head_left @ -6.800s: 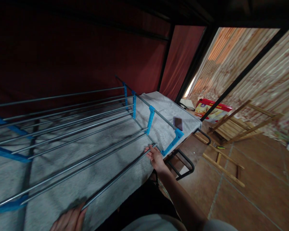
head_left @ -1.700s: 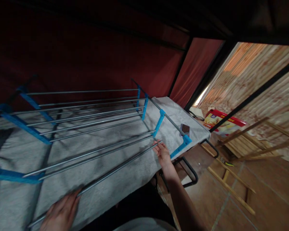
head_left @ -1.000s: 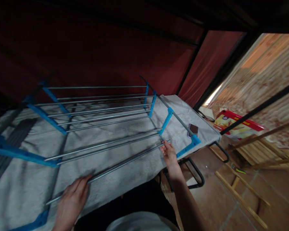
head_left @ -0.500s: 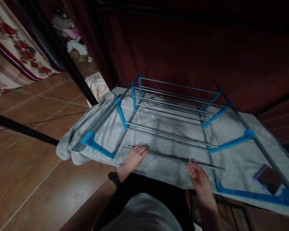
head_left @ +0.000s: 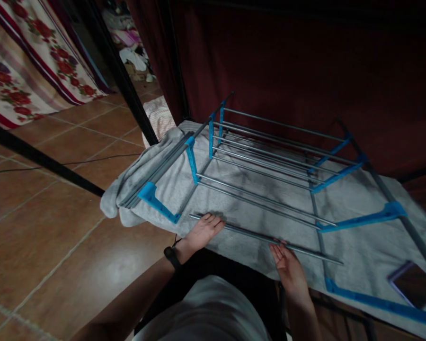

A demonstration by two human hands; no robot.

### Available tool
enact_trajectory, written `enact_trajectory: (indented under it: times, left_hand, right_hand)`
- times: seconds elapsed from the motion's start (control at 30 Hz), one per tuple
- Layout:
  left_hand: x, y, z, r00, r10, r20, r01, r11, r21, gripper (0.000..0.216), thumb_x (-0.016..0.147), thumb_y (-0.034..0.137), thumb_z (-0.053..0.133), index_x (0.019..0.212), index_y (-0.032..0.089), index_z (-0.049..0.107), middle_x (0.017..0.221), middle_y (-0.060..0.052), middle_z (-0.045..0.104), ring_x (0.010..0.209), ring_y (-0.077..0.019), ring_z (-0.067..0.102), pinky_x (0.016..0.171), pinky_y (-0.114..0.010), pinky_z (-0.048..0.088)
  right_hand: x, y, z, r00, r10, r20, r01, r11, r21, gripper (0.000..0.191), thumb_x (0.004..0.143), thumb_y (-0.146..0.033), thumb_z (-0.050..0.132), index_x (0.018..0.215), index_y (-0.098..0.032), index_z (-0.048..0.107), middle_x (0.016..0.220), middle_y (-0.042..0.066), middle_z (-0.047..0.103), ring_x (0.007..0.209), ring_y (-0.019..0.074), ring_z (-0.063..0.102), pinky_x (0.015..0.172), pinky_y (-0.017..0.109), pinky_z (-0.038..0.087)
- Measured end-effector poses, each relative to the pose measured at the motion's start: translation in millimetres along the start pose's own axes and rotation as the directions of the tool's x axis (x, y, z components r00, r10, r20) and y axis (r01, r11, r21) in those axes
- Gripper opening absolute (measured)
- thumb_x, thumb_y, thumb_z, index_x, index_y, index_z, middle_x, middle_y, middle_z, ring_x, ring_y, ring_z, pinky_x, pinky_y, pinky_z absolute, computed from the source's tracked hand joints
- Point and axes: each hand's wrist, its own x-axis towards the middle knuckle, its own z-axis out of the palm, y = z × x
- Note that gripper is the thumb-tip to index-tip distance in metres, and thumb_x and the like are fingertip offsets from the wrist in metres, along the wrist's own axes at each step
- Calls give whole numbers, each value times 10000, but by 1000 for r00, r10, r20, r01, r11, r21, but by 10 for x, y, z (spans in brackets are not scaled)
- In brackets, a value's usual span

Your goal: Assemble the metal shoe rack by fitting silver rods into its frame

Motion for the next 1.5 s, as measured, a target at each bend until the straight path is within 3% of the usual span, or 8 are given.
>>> enact_trajectory:
  times: [0.23,0.47,0.77,0.97,1.2,1.33,1.4,1.5]
  left_hand:
    - [-165,-45,26,999,-32,8,33,999,-4,355,1008,62,468,1291,193,638,1175,-83,722,1091,-207,662,1039,-366,450]
    - [-217,-28,61,999,-35,19,35,999,-23,500,994,45,413,1442,208,564,1212,-97,727,1131,-219,670,1075,-395,455]
    - [-85,96,22,997,78,24,-78,997,-5,406,1019,52,432,1349,207,609,1160,-71,722,1063,-199,660,1004,-356,445]
    - [46,128,-10,994,107,9,-107,994,-9,461,1031,58,392,1432,205,565,1210,-87,712,1091,-203,642,1024,-371,440]
    - [159,91,-123,983,160,-86,-155,986,61,438,1040,81,424,1442,190,559,1191,-92,712,1045,-206,626,966,-376,440]
    - [250,20,-207,964,202,-174,-175,972,158,398,1031,85,478,1397,197,588,1149,-71,720,984,-190,621,906,-360,456]
    - [303,-12,-258,945,237,-227,-191,960,206,375,1031,80,488,1369,195,603,1117,-59,721,954,-179,617,897,-351,460]
    - [382,-40,-336,918,279,-282,-213,947,243,345,1031,78,494,1334,185,619,1058,-51,717,919,-176,615,893,-348,466]
  right_hand:
    - [-155,-6,37,994,110,-18,-110,994,-17,235,670,-258,906,852,-236,760,970,29,796,923,202,783,988,402,655]
    - [-213,63,40,989,140,-50,-141,989,-32,273,663,-338,944,767,-239,712,940,29,789,906,199,786,984,396,661]
    - [-282,85,114,992,104,-75,-105,994,-10,306,647,-357,954,766,-244,697,937,23,785,913,196,781,962,384,671]
    - [-284,14,143,990,125,-58,-128,991,-46,262,717,-410,909,837,-252,739,946,21,770,950,181,769,1010,358,644]
    - [-218,-106,207,991,132,-26,-133,987,-94,244,766,-447,840,867,-259,722,988,43,768,1019,211,759,1056,411,618]
    - [-320,-143,312,981,177,86,-156,967,-203,360,760,-506,842,962,-224,749,1096,92,788,1068,247,751,1032,453,609]
    - [-413,-157,365,987,110,120,-77,964,-254,398,764,-514,844,1014,-221,746,1098,95,790,1057,263,751,1012,475,600]
    - [-529,-218,420,980,-179,88,199,892,-405,363,829,-529,793,1023,-229,728,1025,69,779,980,257,741,988,479,571]
